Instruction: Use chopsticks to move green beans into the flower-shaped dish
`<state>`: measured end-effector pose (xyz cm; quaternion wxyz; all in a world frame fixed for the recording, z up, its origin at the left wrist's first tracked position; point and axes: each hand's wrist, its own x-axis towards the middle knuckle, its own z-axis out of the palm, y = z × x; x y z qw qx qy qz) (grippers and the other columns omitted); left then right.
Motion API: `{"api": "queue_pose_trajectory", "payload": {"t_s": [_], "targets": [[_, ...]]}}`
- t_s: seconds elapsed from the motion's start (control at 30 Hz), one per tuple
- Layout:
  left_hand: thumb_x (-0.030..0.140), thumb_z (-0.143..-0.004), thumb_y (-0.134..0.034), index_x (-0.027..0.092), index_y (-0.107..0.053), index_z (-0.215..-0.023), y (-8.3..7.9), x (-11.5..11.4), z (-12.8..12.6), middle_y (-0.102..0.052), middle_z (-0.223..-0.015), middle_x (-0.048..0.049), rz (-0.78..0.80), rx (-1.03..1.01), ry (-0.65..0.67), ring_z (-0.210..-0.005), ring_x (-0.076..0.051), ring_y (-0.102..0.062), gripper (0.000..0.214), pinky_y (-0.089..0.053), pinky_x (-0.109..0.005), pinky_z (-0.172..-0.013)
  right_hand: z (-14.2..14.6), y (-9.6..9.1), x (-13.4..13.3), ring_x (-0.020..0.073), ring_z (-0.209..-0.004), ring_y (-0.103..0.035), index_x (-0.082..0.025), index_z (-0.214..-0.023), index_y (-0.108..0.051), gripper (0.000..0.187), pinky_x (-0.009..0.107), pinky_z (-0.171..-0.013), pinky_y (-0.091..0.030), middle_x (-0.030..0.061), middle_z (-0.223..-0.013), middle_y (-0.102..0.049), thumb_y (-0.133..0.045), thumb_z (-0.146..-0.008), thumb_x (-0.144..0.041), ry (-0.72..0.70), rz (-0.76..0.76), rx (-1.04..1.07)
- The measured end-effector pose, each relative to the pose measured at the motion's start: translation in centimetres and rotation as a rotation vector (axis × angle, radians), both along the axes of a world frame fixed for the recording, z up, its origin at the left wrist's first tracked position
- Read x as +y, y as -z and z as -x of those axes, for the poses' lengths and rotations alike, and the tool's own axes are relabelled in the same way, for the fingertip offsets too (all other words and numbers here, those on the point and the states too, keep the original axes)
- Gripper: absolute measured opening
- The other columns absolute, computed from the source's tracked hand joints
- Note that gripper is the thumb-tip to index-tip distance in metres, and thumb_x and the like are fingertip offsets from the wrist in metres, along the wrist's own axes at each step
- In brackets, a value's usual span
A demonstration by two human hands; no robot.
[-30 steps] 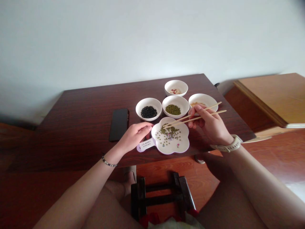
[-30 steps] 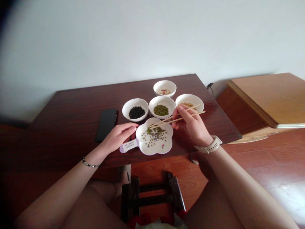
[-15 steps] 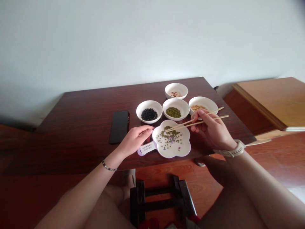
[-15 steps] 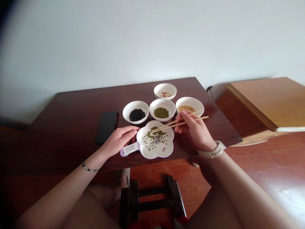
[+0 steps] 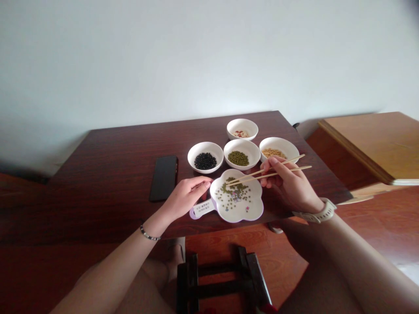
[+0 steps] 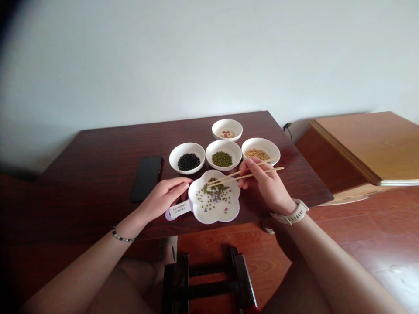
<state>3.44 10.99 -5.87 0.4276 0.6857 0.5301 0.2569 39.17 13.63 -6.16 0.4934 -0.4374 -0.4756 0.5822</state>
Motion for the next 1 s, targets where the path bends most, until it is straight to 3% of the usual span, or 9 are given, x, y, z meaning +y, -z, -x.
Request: {"api": "queue_pose_trajectory", "payload": {"t_s": [0.57, 1.0], "targets": [[0.058, -0.129, -0.068, 0.017, -0.097, -0.143, -0.62, -0.25, -0.19, -0.092, -0.096, -0.0075, 0.005, 0.022, -0.006, -0.077, -0.023, -0.074, 0.052, -0.05, -0.031, -0.069, 0.29, -0.16, -0.08, 0.0208, -0.071, -0.075, -0.028, -0.094, -0.088, 0.05, 0.032, -0.061, -0.061, 0.0053, -0.084, -0.08, -0.099, -0.112, -0.074, -0.021, 0.003, 0.015], [0.058, -0.128, -0.068, 0.016, -0.097, -0.145, -0.7, -0.35, -0.34, -0.091, -0.093, -0.0076, 0.009, 0.035, -0.025, -0.075, -0.025, -0.075, 0.054, -0.05, -0.032, -0.067, 0.16, -0.48, -0.43, 0.0184, -0.073, -0.072, -0.026, -0.092, -0.088, 0.049, 0.027, -0.067, -0.059, 0.0041, -0.086, -0.081, -0.096, -0.117, -0.067, 0.009, 0.023, 0.02]]}}
